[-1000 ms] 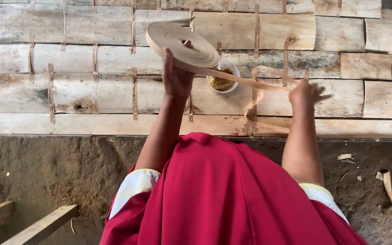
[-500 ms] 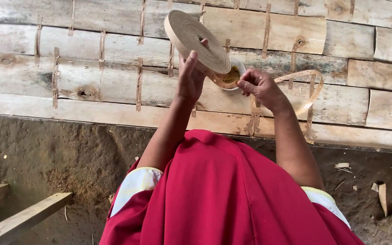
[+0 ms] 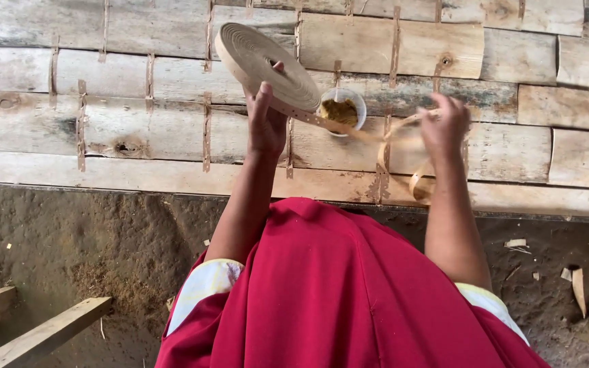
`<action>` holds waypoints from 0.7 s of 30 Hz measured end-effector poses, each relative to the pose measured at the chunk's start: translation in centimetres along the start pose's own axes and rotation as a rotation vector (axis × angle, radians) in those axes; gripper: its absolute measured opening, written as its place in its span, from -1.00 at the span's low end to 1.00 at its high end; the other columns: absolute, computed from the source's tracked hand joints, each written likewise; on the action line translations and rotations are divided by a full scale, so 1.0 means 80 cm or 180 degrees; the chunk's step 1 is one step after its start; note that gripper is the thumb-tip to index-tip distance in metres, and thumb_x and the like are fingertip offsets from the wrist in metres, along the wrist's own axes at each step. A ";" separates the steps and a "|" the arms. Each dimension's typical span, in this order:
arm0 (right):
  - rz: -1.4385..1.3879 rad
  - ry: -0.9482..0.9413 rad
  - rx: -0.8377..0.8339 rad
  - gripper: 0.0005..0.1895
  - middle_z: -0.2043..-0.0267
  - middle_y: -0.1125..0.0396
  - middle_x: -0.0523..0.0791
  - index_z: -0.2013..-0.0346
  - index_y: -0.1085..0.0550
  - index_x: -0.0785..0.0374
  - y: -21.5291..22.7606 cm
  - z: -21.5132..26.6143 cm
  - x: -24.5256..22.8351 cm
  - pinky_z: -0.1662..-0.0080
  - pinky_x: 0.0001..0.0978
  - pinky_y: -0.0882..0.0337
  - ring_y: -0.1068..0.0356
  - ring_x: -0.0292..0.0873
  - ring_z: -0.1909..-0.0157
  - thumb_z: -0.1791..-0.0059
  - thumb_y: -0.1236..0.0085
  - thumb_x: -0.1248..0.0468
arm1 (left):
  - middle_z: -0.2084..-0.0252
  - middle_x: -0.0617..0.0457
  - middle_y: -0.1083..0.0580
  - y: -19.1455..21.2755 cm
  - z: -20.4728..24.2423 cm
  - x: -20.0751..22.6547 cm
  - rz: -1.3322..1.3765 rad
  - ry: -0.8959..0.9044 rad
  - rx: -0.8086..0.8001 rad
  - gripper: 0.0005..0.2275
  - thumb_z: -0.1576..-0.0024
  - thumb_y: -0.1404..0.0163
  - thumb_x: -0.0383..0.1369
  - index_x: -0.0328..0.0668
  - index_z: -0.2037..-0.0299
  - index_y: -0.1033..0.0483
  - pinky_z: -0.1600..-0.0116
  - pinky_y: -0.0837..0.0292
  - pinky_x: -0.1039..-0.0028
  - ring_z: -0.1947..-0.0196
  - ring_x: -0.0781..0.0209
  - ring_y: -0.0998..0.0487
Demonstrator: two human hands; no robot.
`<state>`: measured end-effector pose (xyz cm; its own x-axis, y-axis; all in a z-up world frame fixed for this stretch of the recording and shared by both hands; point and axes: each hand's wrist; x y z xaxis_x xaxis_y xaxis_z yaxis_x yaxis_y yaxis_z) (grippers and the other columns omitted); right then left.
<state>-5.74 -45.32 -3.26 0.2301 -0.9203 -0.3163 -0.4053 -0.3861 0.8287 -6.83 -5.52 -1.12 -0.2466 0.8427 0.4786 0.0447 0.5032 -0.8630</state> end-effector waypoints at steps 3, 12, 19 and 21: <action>-0.2585 0.0155 -0.1248 -0.78 -0.03 -0.40 0.04 -0.08 -0.50 0.27 0.015 -0.035 -0.165 -0.25 -0.17 -0.25 -0.36 0.00 -0.13 -0.22 -0.02 0.22 | -0.44 -0.25 -0.18 0.011 -0.006 -0.022 0.0141 0.0187 0.0086 -0.33 -0.32 -0.08 -0.10 0.17 -0.52 0.12 -0.39 -0.18 -0.31 -0.36 -0.28 -0.30; -0.3436 -0.0666 -0.2559 -0.69 0.55 -0.37 -0.09 0.19 -0.46 0.21 0.011 -0.013 -0.236 0.16 -0.41 -0.39 -0.43 -0.27 0.37 -0.14 -0.11 0.01 | -0.40 -0.20 -0.16 -0.035 0.019 -0.029 -0.0653 0.0001 0.0363 -0.20 -0.20 -0.22 -0.23 0.22 -0.53 0.14 -0.28 -0.37 -0.09 -0.26 -0.10 -0.33; -0.3891 -0.0884 -0.2522 -0.78 0.32 -0.42 -0.08 0.11 -0.51 0.29 0.075 -0.045 -0.294 0.11 -0.40 -0.48 -0.43 -0.28 0.23 -0.05 -0.19 0.21 | -0.39 -0.35 -0.14 -0.053 0.032 -0.028 -0.1255 0.0027 0.0200 -0.04 -0.11 -0.34 -0.23 0.26 -0.55 0.24 -0.25 -0.39 -0.08 -0.22 -0.13 -0.29; -0.4005 -0.0858 -0.2685 -0.63 0.31 -0.38 0.05 0.16 -0.51 0.35 0.081 -0.052 -0.297 0.10 -0.18 -0.45 -0.44 -0.08 0.23 -0.02 0.05 0.10 | -0.41 -0.40 -0.09 -0.049 0.032 -0.037 -0.1435 -0.0094 0.0091 0.03 -0.09 -0.35 -0.29 0.23 -0.55 0.35 -0.31 -0.29 -0.16 -0.27 -0.16 -0.24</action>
<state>-10.14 -25.71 11.54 -0.1710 -0.0556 -0.9837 0.5464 -0.8361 -0.0477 -8.78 -10.51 0.45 -0.2628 0.5346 0.8032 -0.1000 0.8129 -0.5737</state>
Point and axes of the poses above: each hand's wrist, its own z-axis away from the middle knuckle, its own y-axis out of the back of the hand, x = y × z
